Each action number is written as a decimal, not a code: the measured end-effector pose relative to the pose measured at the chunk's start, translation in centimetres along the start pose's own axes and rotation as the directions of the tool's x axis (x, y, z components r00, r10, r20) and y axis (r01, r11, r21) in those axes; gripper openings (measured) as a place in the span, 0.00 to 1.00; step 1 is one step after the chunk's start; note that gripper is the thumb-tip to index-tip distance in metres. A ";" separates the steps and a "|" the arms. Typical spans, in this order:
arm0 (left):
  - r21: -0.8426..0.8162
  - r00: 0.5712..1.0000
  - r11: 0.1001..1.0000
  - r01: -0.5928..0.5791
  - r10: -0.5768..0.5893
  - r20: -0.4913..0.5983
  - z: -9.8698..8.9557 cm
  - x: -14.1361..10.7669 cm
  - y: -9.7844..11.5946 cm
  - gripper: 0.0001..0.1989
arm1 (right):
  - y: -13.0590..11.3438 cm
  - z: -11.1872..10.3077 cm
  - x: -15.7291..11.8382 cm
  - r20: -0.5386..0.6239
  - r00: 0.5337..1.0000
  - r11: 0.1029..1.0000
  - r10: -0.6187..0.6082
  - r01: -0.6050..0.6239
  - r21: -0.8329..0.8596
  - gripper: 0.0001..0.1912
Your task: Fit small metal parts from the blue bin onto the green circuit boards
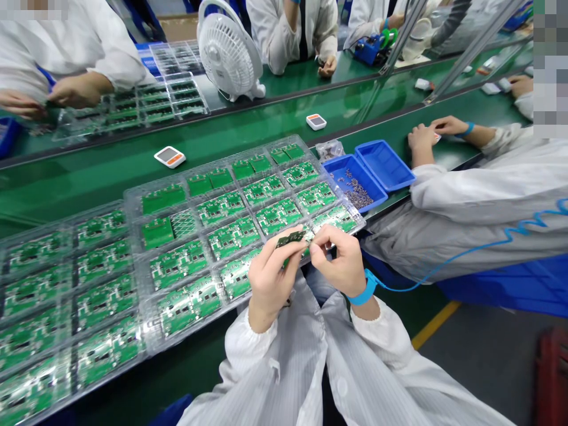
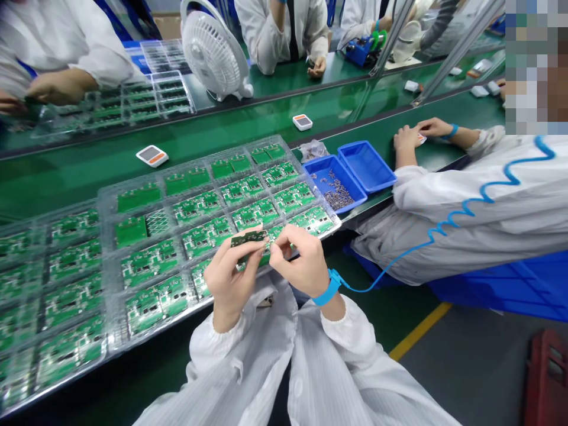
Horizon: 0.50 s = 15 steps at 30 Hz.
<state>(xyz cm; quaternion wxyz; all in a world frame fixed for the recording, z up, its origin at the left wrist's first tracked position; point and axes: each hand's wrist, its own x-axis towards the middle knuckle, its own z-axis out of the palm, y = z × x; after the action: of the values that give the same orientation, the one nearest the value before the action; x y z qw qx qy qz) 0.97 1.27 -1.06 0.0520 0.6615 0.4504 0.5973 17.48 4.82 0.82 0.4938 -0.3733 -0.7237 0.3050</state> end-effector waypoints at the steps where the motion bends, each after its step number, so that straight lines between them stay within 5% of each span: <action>1: 0.000 1.000 1.000 -0.001 0.001 -0.003 0.0 0.0 0.0 0.13 | -0.1 0.0 0.0 -0.019 0.999 0.998 -0.040 0.039 -0.058 0.12; 7: 0.036 1.000 0.999 -0.012 0.012 -0.010 0.1 -0.1 -0.1 0.10 | -0.7 0.0 0.1 -0.080 0.976 0.963 -0.204 0.186 -0.194 0.12; 15: -0.012 1.000 1.000 0.002 -0.002 0.015 0.3 -0.1 0.2 0.11 | -0.4 -0.1 -0.3 -0.062 0.996 0.997 -0.060 0.063 0.049 0.12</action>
<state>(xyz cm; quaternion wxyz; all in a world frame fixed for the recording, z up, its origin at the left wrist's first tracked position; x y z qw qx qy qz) 1.30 1.24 -1.11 0.0598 0.6653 0.4472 0.5948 17.60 4.39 1.00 0.5340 -0.3472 -0.7115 0.2967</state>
